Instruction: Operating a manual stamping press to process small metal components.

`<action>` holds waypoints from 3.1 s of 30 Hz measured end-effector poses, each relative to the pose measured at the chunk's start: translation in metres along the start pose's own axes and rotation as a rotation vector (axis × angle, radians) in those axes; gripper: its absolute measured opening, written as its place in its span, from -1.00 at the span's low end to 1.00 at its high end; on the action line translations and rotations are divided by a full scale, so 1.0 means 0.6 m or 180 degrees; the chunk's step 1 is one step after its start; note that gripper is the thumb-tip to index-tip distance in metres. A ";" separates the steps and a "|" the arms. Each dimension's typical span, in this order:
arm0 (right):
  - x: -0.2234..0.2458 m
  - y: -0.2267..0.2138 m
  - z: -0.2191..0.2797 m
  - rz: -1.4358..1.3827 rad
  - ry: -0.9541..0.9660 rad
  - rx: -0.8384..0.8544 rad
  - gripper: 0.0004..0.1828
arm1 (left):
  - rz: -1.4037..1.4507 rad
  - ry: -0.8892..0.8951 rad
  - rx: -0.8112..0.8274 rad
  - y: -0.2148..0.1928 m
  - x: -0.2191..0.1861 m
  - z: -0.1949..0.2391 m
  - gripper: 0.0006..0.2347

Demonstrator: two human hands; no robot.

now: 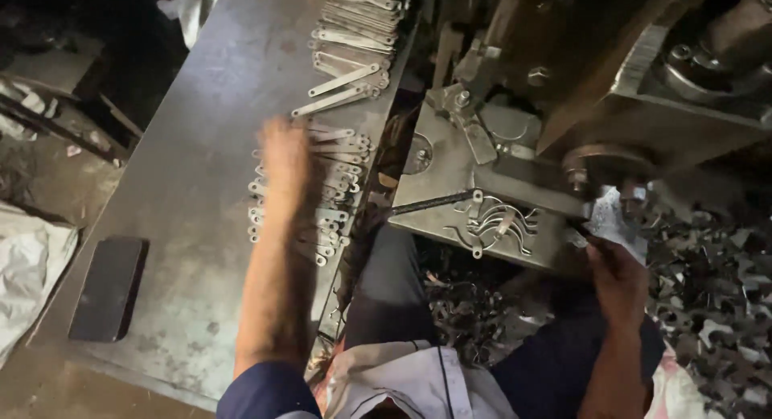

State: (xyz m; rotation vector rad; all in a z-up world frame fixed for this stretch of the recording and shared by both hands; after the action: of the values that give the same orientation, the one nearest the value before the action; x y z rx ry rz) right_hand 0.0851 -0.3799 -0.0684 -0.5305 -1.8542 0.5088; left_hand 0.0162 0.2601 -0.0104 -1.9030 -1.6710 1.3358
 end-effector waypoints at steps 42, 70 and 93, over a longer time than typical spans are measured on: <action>0.114 0.038 -0.150 0.1512 -0.2167 -0.0846 -0.82 | 0.0933 0.0623 0.0667 0.165 -0.526 -0.025 -0.83; 0.026 0.013 0.008 0.0707 -0.0126 0.0097 -0.67 | 0.0142 -0.1482 0.0344 -0.142 0.143 0.041 -0.81; 0.155 0.159 -0.115 0.2045 -0.1231 0.1121 -0.46 | 0.2741 -0.0835 0.1914 0.186 -0.411 0.031 -0.87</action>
State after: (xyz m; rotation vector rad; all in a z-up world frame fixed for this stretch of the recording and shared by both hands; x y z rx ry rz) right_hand 0.1321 -0.2424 -0.0315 -0.8278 -1.8662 1.4212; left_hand 0.0961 0.0012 0.0100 -2.1483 -0.3380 2.1385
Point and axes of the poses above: each hand's wrist, its own z-axis away from the middle knuckle, its own y-axis out of the palm, x = y × z, the point moved 9 cm from there along -z, towards the middle knuckle, and after that the axes turned 9 degrees about -y, right-handed, at the moved point
